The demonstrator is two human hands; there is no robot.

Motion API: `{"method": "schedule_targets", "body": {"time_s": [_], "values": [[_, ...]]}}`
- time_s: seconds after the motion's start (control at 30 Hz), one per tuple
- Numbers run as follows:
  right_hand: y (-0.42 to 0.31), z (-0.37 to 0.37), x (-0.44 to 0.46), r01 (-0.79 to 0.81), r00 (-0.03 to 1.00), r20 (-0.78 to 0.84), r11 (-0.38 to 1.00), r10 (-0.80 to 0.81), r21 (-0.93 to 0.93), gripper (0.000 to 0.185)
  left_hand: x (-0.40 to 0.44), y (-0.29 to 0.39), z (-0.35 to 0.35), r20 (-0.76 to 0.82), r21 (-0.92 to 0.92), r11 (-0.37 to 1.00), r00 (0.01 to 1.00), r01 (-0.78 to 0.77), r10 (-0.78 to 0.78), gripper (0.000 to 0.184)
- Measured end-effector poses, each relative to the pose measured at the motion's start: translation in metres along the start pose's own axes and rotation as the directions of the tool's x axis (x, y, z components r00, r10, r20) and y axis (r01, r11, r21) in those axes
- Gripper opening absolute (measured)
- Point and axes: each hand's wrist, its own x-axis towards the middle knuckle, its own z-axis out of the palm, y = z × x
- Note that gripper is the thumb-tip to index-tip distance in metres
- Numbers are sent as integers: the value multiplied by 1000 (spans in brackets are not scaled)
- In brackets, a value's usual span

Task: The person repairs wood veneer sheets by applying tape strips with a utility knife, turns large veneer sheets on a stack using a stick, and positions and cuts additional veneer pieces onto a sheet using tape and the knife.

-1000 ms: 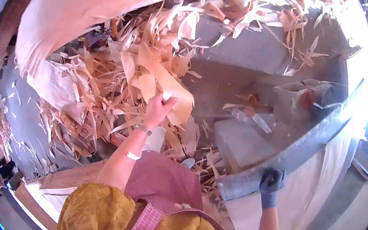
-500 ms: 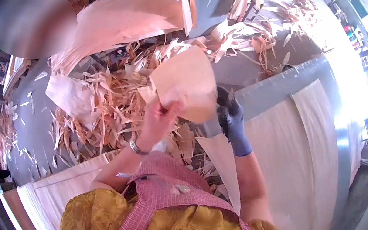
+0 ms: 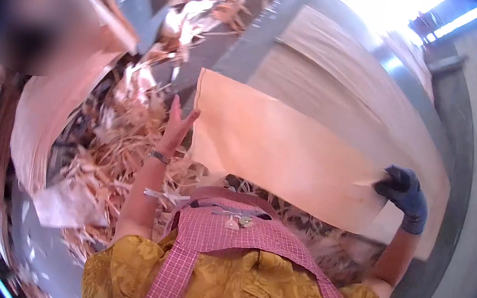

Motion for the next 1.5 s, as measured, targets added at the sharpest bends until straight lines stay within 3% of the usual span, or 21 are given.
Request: {"method": "schedule_targets", "body": {"time_s": [0.07, 0.1, 0.13, 0.2, 0.23, 0.37, 0.47, 0.5, 0.57, 0.6, 0.67, 0.77, 0.83, 0.93, 1.0, 1.07, 1.17, 1.3, 1.4, 1.43, 1.5], "values": [[17, -28, -54, -99, 991, -117, 966, 72, -238, 53, 3, 19, 50, 284, -101, 960, 933, 260, -223, 95], [-3, -31, -74, -299, 949, -135, 948, 284, -112, 46, -5, 61, 69, 429, -42, 922, 841, 384, -331, 94], [-15, -36, -95, -297, 947, -178, 939, 267, -171, 43, -13, 87, 92, 551, 44, 872, 717, 487, -428, 94], [-9, -51, -134, -286, 946, -240, 914, 220, -288, 38, -37, 82, 147, 645, 165, 869, 615, 466, -452, 84], [14, -62, -157, -202, 954, -290, 876, 75, -438, 32, -50, 75, 171, 683, 228, 852, 546, 472, -485, 78], [27, -111, -203, -341, 901, -343, 922, 265, -185, 27, -95, 98, 237, 875, 231, 812, 250, 536, -414, 59], [98, -179, -219, -401, 873, -319, 915, 369, -40, 26, -113, 92, 306, 794, 429, 724, 155, 540, -587, 44], [109, -189, -221, -436, 866, -338, 888, 370, -145, 27, -113, 83, 314, 816, 385, 732, 163, 562, -555, 40], [219, -232, -234, -364, 824, -482, 930, 297, -50, 29, -119, 66, 357, 832, 315, 733, 196, 603, -519, 33], [265, -252, -239, -324, 793, -548, 946, 267, -8, 30, -114, 68, 373, 816, 246, 743, 281, 623, -505, 29], [321, -303, -218, -290, 828, -472, 951, 304, 104, 33, -95, 86, 405, 757, 73, 797, 486, 600, -436, 25], [337, -345, -144, -413, 850, -393, 907, 350, -86, 32, -54, 143, 436, 568, -53, 913, 765, 404, -305, 25], [393, -364, -97, -441, 870, -314, 886, 381, -146, 35, -32, 158, 456, 465, -17, 969, 860, 245, -209, 27], [463, -337, -43, -429, 902, -93, 856, 421, -289, 32, -25, 163, 453, 406, 134, 984, 899, 121, -166, 30], [510, -299, -33, -383, 917, -12, 870, 399, -311, 36, -30, 140, 440, 389, 240, 958, 888, 158, -244, 31], [538, -259, -35, -275, 954, -33, 821, 299, -501, 44, -44, 104, 427, 353, 285, 938, 889, 195, -292, 32], [560, -225, -37, -331, 938, -72, 811, 340, -482, 44, -56, 71, 422, 299, 251, 949, 917, 192, -265, 33], [496, -222, -35, -470, 871, -391, 740, 298, -481, 43, -55, 66, 420, 253, 310, 936, 934, 168, -251, 35], [472, -199, -16, -263, 814, -562, 769, -148, -583, 37, -49, 59, 415, 248, 275, 944, 935, 184, -254, 34], [444, -183, 0, -87, 822, -510, 829, -254, -553, 34, -50, 65, 415, 246, 276, 945, 937, 176, -246, 34], [413, -135, 36, 85, 853, -430, 893, -295, -442, 29, -53, 68, 418, 238, 280, 943, 939, 179, -249, 33]]}}
